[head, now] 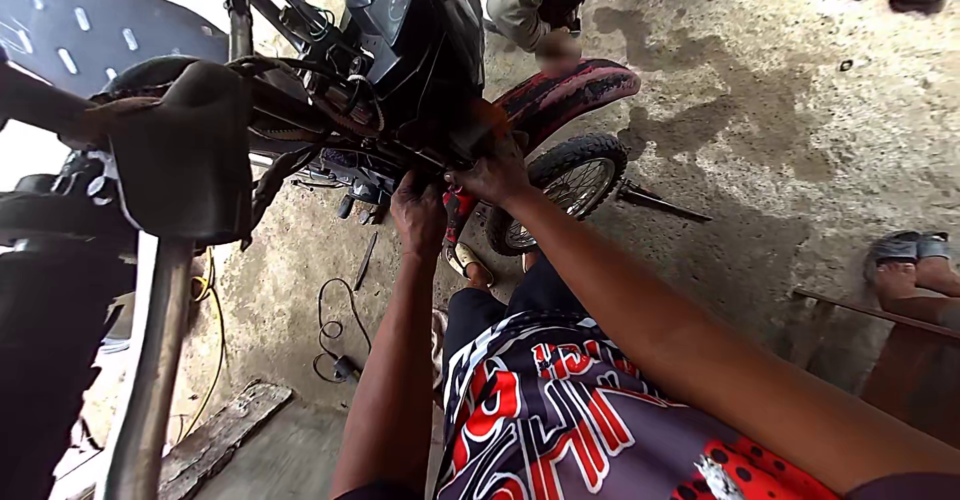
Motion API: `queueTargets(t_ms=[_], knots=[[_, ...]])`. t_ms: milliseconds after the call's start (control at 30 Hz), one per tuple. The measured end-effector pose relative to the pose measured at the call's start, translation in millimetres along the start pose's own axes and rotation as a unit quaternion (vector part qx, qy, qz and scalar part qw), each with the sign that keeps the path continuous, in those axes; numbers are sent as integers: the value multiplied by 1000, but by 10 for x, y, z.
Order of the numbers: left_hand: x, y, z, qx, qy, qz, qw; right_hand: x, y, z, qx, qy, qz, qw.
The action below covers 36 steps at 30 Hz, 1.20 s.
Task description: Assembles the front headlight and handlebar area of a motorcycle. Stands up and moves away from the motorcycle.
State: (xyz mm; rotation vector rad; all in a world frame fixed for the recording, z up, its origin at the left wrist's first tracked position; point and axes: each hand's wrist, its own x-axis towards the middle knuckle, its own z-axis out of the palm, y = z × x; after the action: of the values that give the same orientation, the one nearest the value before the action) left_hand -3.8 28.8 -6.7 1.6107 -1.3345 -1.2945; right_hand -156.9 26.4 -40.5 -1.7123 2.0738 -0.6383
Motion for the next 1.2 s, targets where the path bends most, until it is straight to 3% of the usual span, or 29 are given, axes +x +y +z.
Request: queueTargets(t_ms=[133,200,267,333,367,433,533,633,733,867,1067,1133,1200], knots=[[-89,82,-123,76,-74,-17,994,74,56,-110,32,-73,-10,997],[-236,102,-242,84,-123,-63,987,131,154,-288,129,-145,-12,981],[-351,20,-405,13,-147,-139,979,178,267,-481,281,-212,28,936],[-533,-199,-595,-64,-119,-194,972,211,380,-548,470,-237,84,846],[-658,-316,-701,-91,-92,-218,967,247,432,-533,517,-240,117,813],[-964,-578,-908,-99,-35,-269,957,366,449,-508,524,-239,189,795],[-1534,-1050,-1176,22,24,-346,938,538,364,-488,507,-257,258,781],[-2138,-1510,-1405,211,-26,-388,897,692,413,-296,524,-281,303,745],[-2626,-1709,-1467,253,-53,-450,855,710,422,-193,582,-265,327,696],[-2898,-1689,-1337,169,18,-513,841,669,286,-285,553,-221,352,722],[-2707,-1737,-1248,135,18,-460,877,721,322,-183,547,-219,369,718],[-2573,-1617,-1240,131,14,-434,891,707,318,-190,539,-209,338,743],[-2484,-1443,-1245,125,24,-419,899,714,339,-239,468,-211,285,810]])
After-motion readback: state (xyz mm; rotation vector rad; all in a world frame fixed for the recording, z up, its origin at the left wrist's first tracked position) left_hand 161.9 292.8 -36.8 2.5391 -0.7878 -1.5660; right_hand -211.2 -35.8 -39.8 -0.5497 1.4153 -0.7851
